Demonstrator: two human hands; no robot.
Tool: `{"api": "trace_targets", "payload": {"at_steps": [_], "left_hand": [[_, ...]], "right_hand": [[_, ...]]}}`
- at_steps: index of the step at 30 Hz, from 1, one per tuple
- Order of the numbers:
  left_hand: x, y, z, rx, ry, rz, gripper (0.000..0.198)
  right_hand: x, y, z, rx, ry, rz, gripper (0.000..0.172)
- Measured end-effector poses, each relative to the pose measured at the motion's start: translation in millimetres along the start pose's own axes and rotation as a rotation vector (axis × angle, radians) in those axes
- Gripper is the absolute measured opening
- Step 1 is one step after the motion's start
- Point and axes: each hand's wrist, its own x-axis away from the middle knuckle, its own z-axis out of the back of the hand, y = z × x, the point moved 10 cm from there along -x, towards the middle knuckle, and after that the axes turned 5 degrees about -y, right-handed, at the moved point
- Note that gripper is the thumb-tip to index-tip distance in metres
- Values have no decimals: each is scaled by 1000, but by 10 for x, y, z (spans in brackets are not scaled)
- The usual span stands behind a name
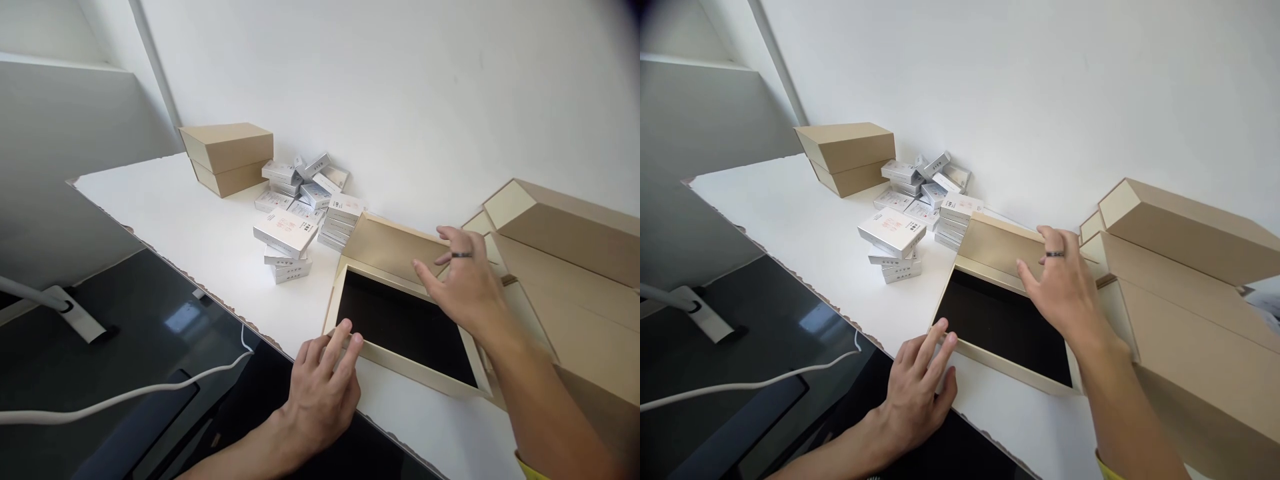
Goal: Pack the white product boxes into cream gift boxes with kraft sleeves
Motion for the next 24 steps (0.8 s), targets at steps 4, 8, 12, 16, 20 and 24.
{"api": "trace_targets", "payload": {"at_steps": [4, 8, 12, 16, 20, 24], "left_hand": [[-4, 14, 17, 3, 14, -16, 61], [-3, 15, 14, -7, 12, -17, 61], [-1, 14, 3, -17, 3, -15, 59], [-15, 21, 32, -21, 24, -17, 58], [-25, 19, 49, -28, 27, -16, 52], [-2, -5, 13, -1, 14, 1, 33]], "right_hand": [[94, 8, -70, -120, 63, 55, 55], [157, -237, -106, -283, -55, 71, 37], [163, -892, -76, -485, -205, 203, 37], [36, -1743, 30, -459, -177, 396, 37], [-173, -2417, -391, -129, -384, 447, 64], [-359, -2587, -799, -3, -518, 316, 89]]}}
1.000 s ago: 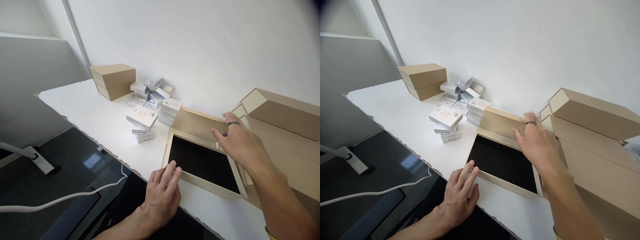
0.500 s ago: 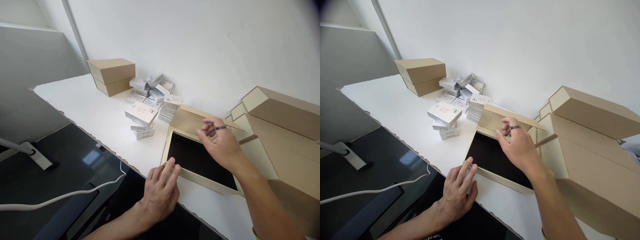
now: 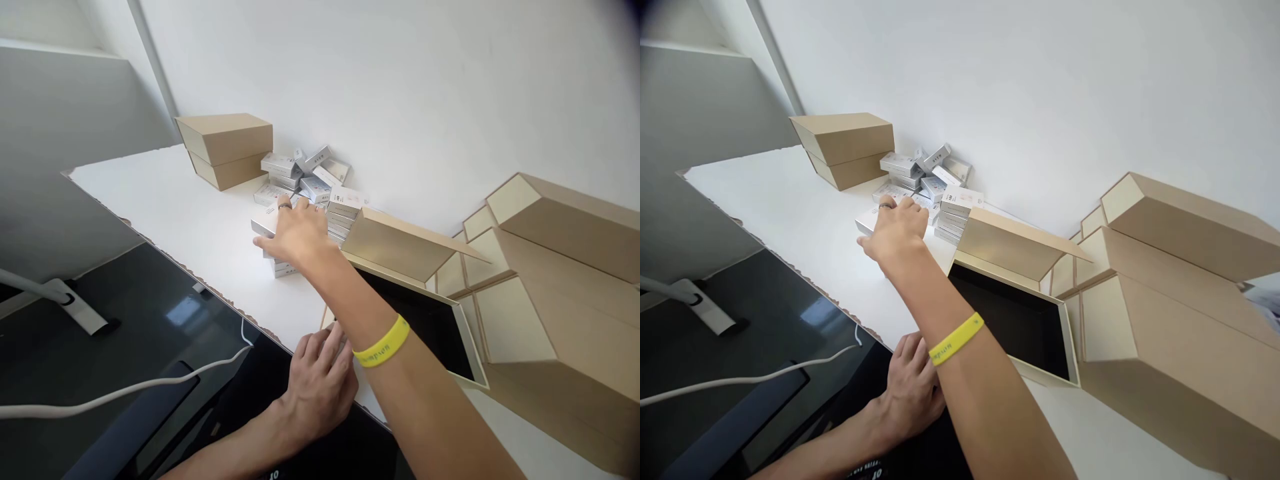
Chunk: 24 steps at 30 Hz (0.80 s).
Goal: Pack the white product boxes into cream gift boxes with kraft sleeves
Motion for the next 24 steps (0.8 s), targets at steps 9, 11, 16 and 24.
{"api": "trace_targets", "payload": {"at_steps": [9, 11, 16, 24], "left_hand": [[7, 6, 24, 26, 45, -32, 30], [-5, 5, 16, 7, 15, -40, 42], [-30, 20, 10, 26, -4, -72, 54], [-27, 12, 3, 62, 2, -61, 54]], "right_hand": [[31, 229, -135, -127, -157, -182, 89], [150, 365, -105, -194, -147, -172, 90], [682, 1044, -69, -513, -118, -219, 87], [1478, 1626, 2, -706, -6, -371, 75]]}}
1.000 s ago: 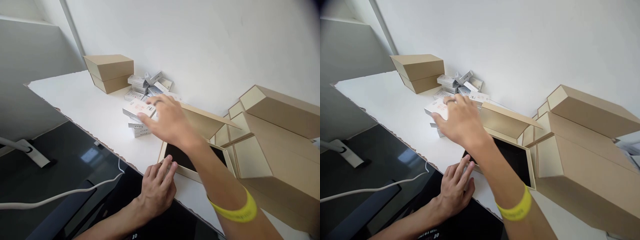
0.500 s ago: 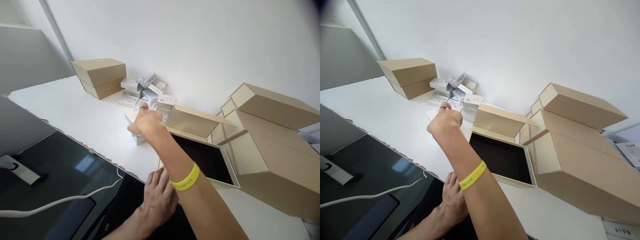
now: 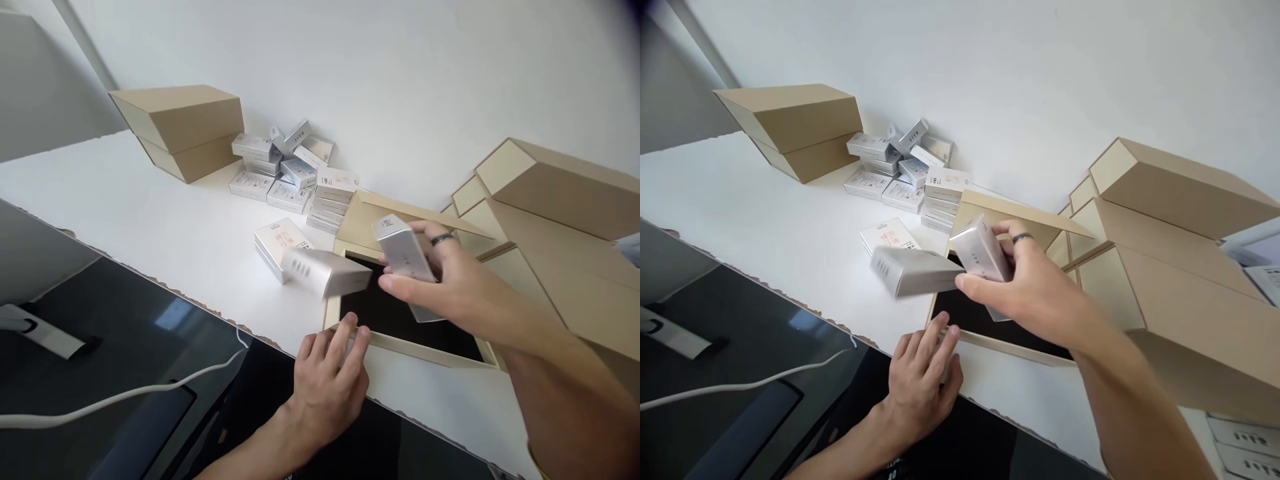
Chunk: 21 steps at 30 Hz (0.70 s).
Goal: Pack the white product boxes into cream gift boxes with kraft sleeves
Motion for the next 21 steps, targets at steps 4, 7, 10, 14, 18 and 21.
{"api": "trace_targets", "payload": {"at_steps": [4, 7, 10, 14, 18, 21], "left_hand": [[24, -5, -15, -14, -14, 4, 57], [12, -11, -5, -28, -27, -7, 59], [-14, -24, 12, -3, -56, -22, 59], [-20, -25, 24, 57, -106, -47, 61], [13, -29, 39, 63, -102, -50, 61], [23, -28, 33, 46, -91, -55, 63]], "right_hand": [[-26, 55, -145, -6, 29, -35, 82], [-76, 25, -239, -76, 39, 35, 86], [-84, 95, -220, -13, 81, 41, 91], [-100, 305, -52, 277, 136, 31, 96], [-169, 480, -85, 607, -15, 117, 92], [-179, 463, -199, 719, -105, 216, 90]]}}
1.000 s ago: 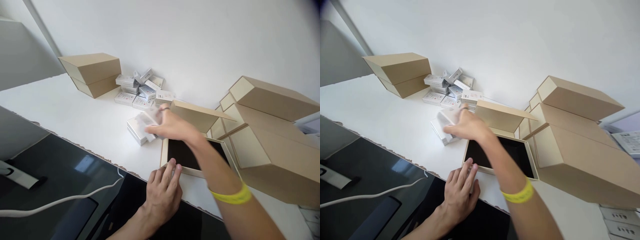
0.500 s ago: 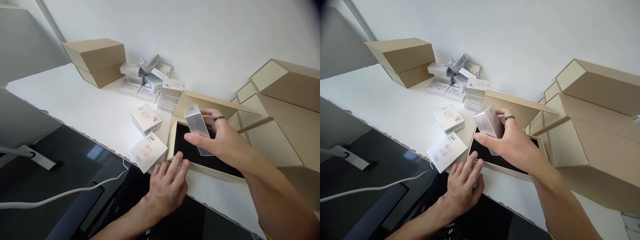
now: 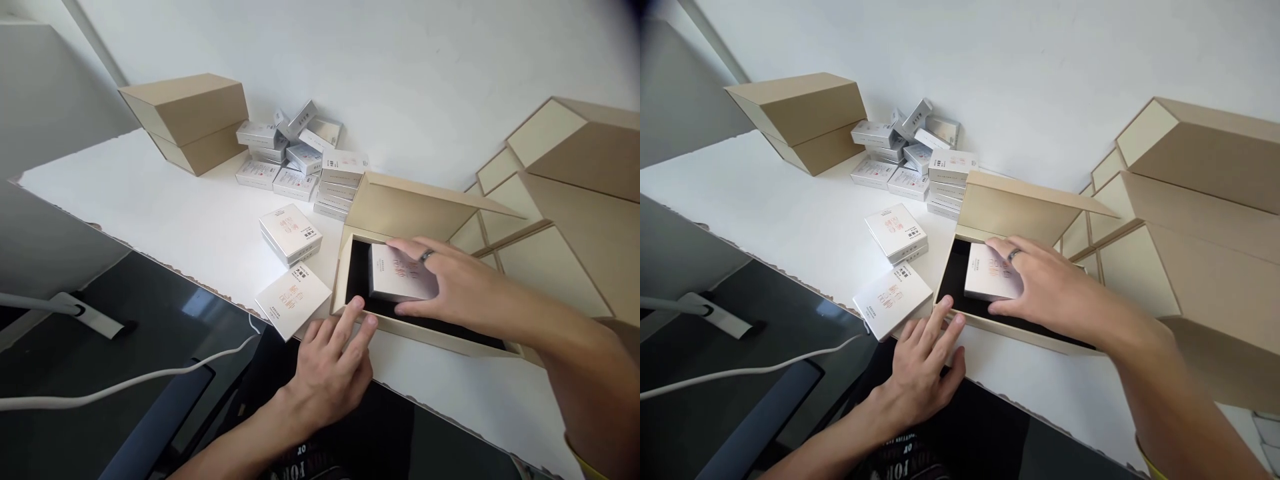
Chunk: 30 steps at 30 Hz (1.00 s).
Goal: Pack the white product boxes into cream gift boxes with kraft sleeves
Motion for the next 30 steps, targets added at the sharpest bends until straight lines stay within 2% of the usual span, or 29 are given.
{"api": "trace_targets", "payload": {"at_steps": [4, 10, 13, 16, 18, 21, 23, 26, 28, 30], "left_hand": [[-10, -4, -8, -15, 13, 3, 62], [-8, -1, -25, -46, 19, 24, 57], [-23, 1, -21, -53, 15, 31, 50], [-35, -1, -11, -59, 13, 46, 42], [-35, 6, 2, -66, 21, 52, 39], [-34, 22, 18, -88, 36, 53, 35], [-34, 31, 27, -100, 42, 49, 33], [-34, 33, 24, -109, 39, 47, 30], [-31, 28, 6, -113, 29, 49, 28], [-29, 23, -16, -118, 19, 48, 27]], "right_hand": [[-55, -218, -20, 19, -1, 62, 90], [-153, -435, -259, -174, -96, 150, 87], [-132, -325, -324, -400, -140, 126, 78], [-38, -134, -275, -542, -125, 48, 75], [40, -103, -284, -480, -171, 22, 89], [128, -234, -384, -358, -303, 64, 124], [142, -325, -393, -347, -308, 113, 134], [149, -283, -381, -332, -301, 94, 125], [158, -169, -312, -284, -272, 23, 111], [154, -135, -125, -222, -164, -16, 91]]}}
